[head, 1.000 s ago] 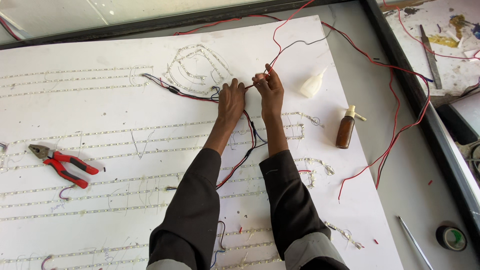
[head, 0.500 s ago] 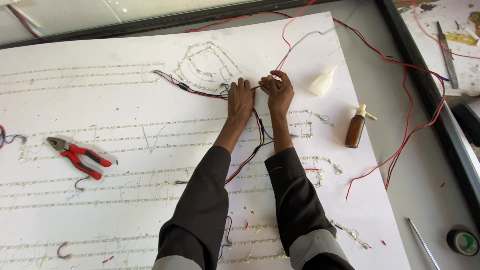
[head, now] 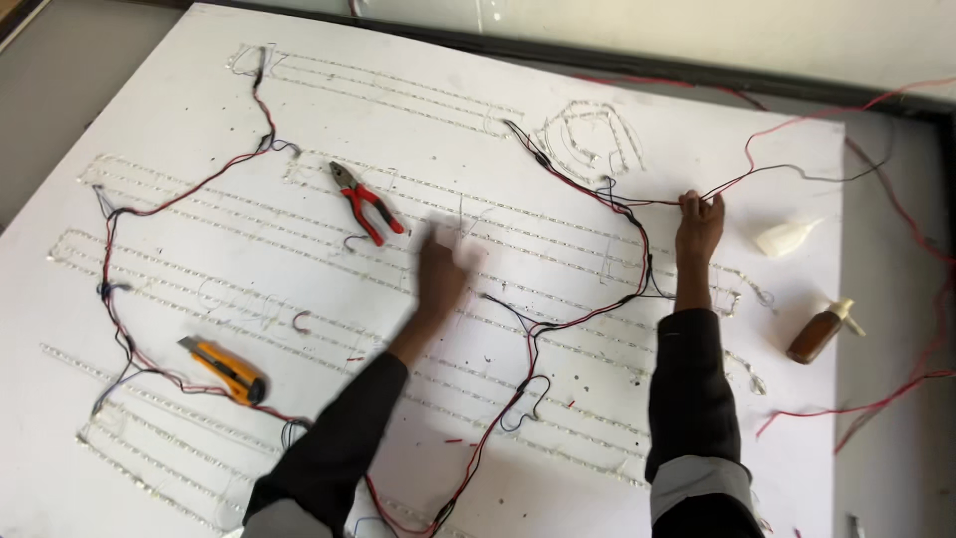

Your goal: The person connects red and black wires to LED strips laid out on a white board. They use pliers to strip wire ends and a utility knife to cut wires, then twist the connections together by hand.

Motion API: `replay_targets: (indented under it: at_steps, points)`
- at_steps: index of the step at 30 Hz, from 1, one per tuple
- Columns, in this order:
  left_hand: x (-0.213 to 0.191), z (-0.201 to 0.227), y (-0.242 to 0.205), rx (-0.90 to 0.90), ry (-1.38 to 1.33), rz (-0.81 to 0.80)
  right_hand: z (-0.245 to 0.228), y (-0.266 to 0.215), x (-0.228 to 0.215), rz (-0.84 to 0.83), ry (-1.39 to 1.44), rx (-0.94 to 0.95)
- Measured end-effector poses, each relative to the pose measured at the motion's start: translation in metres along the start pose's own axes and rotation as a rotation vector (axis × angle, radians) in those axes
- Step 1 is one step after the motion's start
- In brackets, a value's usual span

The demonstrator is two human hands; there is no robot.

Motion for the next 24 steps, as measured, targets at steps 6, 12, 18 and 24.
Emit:
replay_targets:
  at_steps: [6,12,18,24]
  points:
    - [-0.045,-0.098,0.055,-0.263,0.197,0.05,-0.029,-0.068,-0.009,-0.255,-0.827,0.007]
    - [-0.035,-0.093,0.074,-0.366,0.166,0.109,-0.079,-0.272,-0.013,-0.489,-0.383,-0.068]
    - [-0.059,-0.097,0.04,-0.563,-0.209,-0.041,-0.146,-0.43,-0.067,-0.382,-0.205,0.534]
    - [-0.014,-0.065,-0.116,-0.689,-0.954,-0.15,-0.168,-0.466,-0.109,-0.241,-0.069,0.636]
Point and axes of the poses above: each hand's wrist, its own y-axis towards the middle knuckle, its own x-axis out of the palm, z = x × y, the point moved 3 cm from there along y, towards the middle knuckle, and after that the axes turned 10 degrees about -x, right-handed, at the moved point
